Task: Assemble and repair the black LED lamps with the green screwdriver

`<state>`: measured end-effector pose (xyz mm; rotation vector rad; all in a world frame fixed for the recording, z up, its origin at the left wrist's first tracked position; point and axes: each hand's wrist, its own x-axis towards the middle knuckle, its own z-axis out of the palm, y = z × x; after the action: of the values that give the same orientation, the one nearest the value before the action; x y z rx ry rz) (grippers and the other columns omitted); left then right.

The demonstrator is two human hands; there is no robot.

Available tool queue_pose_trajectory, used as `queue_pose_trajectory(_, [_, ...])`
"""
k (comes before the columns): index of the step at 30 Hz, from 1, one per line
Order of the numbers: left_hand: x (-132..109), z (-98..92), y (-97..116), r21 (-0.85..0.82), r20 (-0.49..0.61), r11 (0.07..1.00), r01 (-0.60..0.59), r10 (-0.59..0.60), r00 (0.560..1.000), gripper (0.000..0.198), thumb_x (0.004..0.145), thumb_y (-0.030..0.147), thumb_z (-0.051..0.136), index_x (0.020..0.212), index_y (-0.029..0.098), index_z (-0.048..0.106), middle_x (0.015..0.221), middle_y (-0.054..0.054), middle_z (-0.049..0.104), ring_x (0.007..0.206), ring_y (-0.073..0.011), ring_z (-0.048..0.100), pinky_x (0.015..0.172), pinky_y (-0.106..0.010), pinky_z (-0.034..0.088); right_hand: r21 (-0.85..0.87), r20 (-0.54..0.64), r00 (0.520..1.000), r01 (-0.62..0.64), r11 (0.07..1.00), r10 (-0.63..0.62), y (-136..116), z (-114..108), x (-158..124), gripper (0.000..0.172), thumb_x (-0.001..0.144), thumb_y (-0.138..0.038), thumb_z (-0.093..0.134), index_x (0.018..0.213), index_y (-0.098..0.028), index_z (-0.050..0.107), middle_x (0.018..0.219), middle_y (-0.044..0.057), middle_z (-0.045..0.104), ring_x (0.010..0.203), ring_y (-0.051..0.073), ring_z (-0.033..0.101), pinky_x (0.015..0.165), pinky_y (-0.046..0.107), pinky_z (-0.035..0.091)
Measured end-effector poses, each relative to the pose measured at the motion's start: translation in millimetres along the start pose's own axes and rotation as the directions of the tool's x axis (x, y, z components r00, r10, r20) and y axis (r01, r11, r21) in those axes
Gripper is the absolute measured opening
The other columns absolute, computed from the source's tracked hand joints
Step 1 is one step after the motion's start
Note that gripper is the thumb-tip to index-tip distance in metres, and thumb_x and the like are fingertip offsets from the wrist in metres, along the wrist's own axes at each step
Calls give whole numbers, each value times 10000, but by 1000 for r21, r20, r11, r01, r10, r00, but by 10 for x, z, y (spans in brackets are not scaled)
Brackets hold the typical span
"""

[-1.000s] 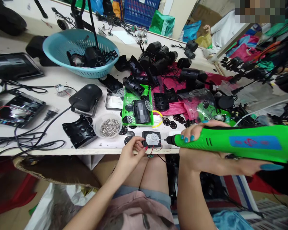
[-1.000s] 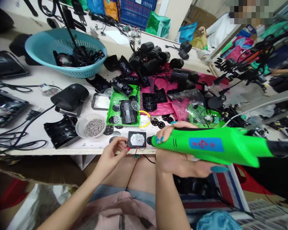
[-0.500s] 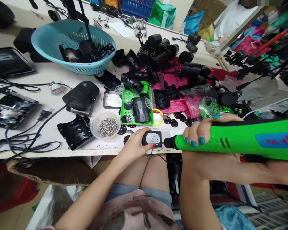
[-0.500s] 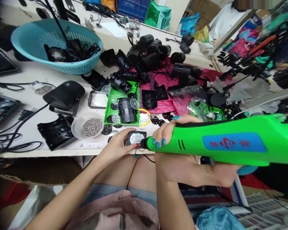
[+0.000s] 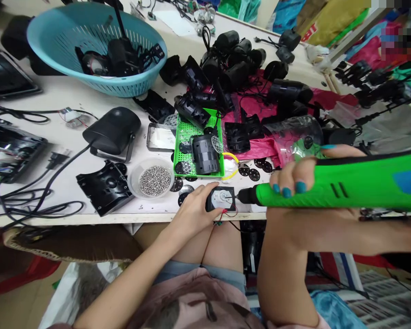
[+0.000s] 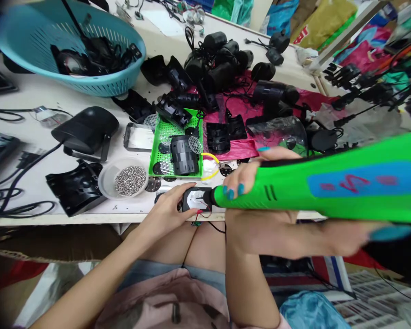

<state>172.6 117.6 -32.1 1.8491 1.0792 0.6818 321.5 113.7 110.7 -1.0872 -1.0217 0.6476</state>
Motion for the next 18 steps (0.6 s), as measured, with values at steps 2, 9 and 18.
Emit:
queue_pose_trajectory(2, [5,-12,5,13,-7,1000,-20,20,1000,668,790,292,814,1388,182,536,1189,-109,674,1115,-274,644,991,-407,502,155,-135,987,114,981,-93,0,-86,-28,364,768,-570,658,913,-253,555,537,-99,423,395,111,335,396,279,305])
queue_pose_trajectory(9, [81,123,39,64,-110,997,-50,57,992,362,827,282,783,1171,207,701,906,-20,544,829,-188,612,764,-300,512,194,-217,970,149,970,-106,13,-110,-133,161,827,-374,545,910,-236,560,523,-104,471,372,102,356,388,262,312])
queue_pose_trajectory(18, [80,157,-51,85,-102,987,-136,144,984,309,899,289,701,1195,202,682,848,-4,545,785,-170,605,721,-262,489,225,-178,982,102,969,-62,26,-76,-141,199,896,-421,515,921,-227,554,530,-85,442,390,96,379,405,233,339])
